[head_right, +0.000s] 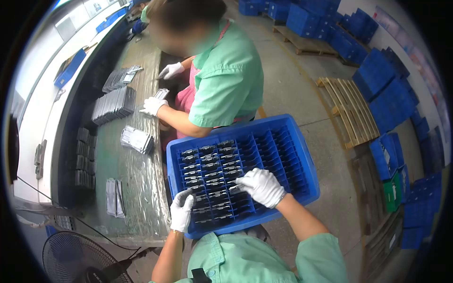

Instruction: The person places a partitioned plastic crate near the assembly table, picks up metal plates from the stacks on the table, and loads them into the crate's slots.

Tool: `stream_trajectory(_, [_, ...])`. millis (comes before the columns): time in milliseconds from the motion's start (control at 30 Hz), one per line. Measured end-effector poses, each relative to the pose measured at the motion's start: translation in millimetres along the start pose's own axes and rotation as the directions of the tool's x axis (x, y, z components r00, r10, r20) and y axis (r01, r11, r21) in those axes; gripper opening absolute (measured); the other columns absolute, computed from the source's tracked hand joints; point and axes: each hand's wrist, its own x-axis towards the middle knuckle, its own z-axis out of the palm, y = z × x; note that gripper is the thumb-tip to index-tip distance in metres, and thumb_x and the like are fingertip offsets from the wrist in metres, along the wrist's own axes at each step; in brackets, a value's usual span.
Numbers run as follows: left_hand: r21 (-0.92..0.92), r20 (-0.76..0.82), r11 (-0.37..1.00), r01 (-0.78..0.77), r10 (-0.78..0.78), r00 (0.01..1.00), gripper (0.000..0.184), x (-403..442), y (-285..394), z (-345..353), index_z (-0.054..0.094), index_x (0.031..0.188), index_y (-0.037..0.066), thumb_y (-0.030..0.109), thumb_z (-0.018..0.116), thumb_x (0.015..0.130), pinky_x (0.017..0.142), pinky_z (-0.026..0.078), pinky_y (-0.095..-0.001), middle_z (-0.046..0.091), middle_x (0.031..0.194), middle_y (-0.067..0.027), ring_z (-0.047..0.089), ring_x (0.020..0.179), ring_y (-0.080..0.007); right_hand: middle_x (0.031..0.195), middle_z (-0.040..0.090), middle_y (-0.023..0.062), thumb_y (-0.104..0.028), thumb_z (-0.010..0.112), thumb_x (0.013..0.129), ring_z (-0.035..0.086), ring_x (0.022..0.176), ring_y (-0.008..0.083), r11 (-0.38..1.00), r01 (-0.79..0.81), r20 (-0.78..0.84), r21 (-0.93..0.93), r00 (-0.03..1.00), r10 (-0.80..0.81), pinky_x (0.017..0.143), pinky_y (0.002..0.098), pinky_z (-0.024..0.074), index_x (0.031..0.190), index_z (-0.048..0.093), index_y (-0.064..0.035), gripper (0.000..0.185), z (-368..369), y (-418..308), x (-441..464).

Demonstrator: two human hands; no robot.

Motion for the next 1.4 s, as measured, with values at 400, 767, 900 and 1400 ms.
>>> stream_trajectory(400, [-0.083, -0.171, 0.996, 0.033, -0.047, 0.984, 0.029, -15.7, 32.6, -37.1, 0.059, 0.111, 0.001, 0.009, 0.065, 0.084, 0.088, 0.044, -0.0268, 0.062, 0.106, -0.0079, 0.056, 0.098, -0.0143, 0.089, 0.067, 0.0088, -0.034, 0.065, 0.079, 0.064, 0.08, 0.0286, 0.943, -0.149, 0.06, 0.297, 0.989, 0.137, 0.073, 0.0376, 0.0501, 0.11, 0.062, -0.0112, 0.039, 16.7, -34.7, 54.9])
stream_trajectory(767, [0.608, -0.605, 0.79, 0.082, 0.395, 0.691, 0.063, -3.2, 54.6, -163.4, 0.043, 0.129, 0.001, 0.015, 0.072, 0.075, 0.103, 0.033, -0.0383, 0.045, 0.128, -0.0189, 0.044, 0.119, -0.0302, 0.09, 0.063, 0.0141, -0.033, 0.061, 0.082, 0.062, 0.085, 0.0314, 0.941, 0.104, 0.263, 0.323, 0.945, -0.195, 0.077, 0.0407, 0.0489, 0.113, 0.058, -0.0108, 0.039, 65.1, -123.5, 132.9])
stream_trajectory(900, [0.787, -0.609, 0.393, 0.476, 0.37, 0.702, 0.108, 25.2, 86.7, -222.1, 0.021, 0.142, 0.005, 0.041, 0.08, 0.059, 0.111, 0.02, -0.0422, 0.033, 0.138, -0.0228, 0.024, 0.134, -0.0349, 0.088, 0.064, 0.0152, -0.034, 0.06, 0.082, 0.062, 0.083, 0.0313, 0.92, 0.169, 0.285, 0.353, 0.917, -0.278, 0.075, 0.0407, 0.0487, 0.112, 0.059, -0.0094, 0.039, 91.0, -134.9, 130.6])
stream_trajectory(1400, [0.627, -0.55, 0.633, 0.455, -0.054, 0.833, 0.099, 23.1, 84.4, -230.2, 0.031, 0.136, 0.001, 0.033, 0.08, 0.056, 0.094, 0.044, -0.0381, 0.052, 0.121, -0.0233, 0.054, 0.111, -0.0322, 0.09, 0.067, 0.0118, -0.035, 0.06, 0.083, 0.065, 0.085, 0.0254, 0.829, -0.178, 0.509, 0.53, 0.849, -0.143, 0.078, 0.0344, 0.0497, 0.113, 0.06, -0.0098, 0.039, 95.2, -138.5, 117.4])
